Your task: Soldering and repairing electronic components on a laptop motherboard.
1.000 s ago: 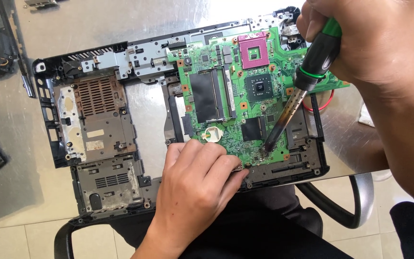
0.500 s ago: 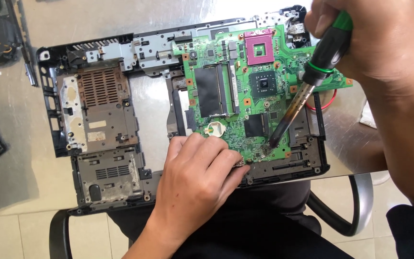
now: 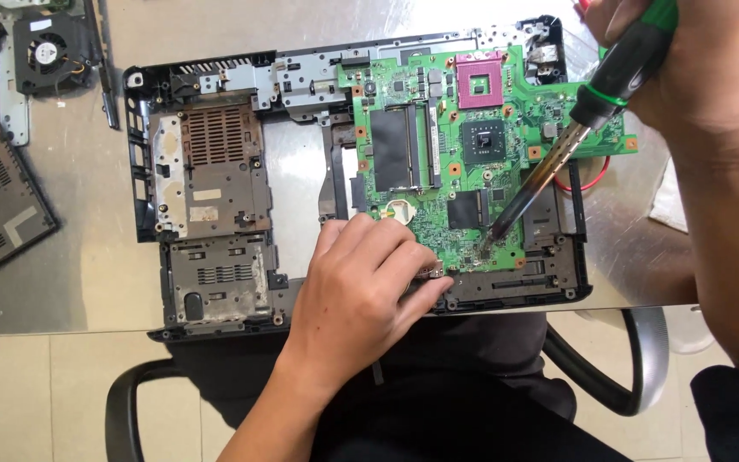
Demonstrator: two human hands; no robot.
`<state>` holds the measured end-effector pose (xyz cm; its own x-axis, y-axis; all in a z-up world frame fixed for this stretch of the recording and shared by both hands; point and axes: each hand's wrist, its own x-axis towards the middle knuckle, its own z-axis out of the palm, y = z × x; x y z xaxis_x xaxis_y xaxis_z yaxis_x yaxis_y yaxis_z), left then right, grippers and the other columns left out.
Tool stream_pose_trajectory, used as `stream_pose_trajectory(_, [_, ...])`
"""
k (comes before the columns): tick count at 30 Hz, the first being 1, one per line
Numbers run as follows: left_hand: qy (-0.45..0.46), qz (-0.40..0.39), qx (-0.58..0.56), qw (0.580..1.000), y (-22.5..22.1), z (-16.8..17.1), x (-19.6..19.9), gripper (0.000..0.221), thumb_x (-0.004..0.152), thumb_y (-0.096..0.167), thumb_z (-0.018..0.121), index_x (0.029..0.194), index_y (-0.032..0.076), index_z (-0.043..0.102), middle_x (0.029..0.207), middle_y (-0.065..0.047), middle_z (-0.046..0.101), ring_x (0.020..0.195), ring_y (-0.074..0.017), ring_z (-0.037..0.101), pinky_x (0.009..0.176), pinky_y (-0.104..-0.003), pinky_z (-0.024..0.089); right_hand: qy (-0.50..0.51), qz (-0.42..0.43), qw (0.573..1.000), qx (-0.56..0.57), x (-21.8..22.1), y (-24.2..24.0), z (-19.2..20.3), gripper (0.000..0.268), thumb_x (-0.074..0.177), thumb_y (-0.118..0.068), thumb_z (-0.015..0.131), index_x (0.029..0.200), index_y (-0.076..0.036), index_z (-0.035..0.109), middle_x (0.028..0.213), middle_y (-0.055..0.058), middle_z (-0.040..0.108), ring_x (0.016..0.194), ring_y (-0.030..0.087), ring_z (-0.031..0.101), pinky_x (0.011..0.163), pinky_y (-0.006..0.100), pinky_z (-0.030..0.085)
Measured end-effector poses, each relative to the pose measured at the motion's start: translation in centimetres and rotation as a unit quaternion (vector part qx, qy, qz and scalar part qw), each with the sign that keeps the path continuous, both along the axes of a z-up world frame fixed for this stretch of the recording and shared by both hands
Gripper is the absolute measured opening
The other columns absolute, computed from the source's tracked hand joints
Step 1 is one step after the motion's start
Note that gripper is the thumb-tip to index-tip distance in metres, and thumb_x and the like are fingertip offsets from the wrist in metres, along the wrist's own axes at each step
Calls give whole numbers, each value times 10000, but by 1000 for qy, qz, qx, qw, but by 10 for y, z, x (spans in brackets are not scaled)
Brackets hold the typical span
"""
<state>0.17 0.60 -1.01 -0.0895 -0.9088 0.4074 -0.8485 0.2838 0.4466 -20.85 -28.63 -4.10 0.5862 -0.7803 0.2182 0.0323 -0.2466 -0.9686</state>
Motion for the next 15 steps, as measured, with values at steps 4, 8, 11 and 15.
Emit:
stream_pose_trajectory(4, [5,-2,2,1000,-1,-1,0,318,882,247,896,913,91,621,914,-60,553,795,-254,512,679,-370,372,-14,-81,993,80,18,23,30,342,1053,-271,608,746,-135,542,769,-37,547,876,77,558,987,267,515])
stream_pose_trajectory(8, [9,-2,-1,1000,-1,0,1,324,878,233,901,906,90,612,911,-63,547,787,-260,505,669,-374,358,-19,-43,996,71,13,30,36,221,902,-201,570,729,-94,484,753,-2,439,809,110,393,794,283,290])
stream_pose_trajectory(11, [-2,1,-3,1000,0,-2,0,337,870,245,912,907,90,614,911,-61,553,771,-252,498,666,-368,361,164,8,871,-463,-5,32,34,360,1263,414,796,1106,155,601,1110,250,655,1152,432,701,1049,514,546])
stream_pose_trajectory(15, [-2,-2,-2,1000,0,-1,1,340,863,248,916,907,90,618,906,-60,563,782,-242,506,668,-360,372,72,3,953,-293,9,40,35,296,1190,305,668,1011,120,522,1008,214,533,1057,361,623,968,442,490])
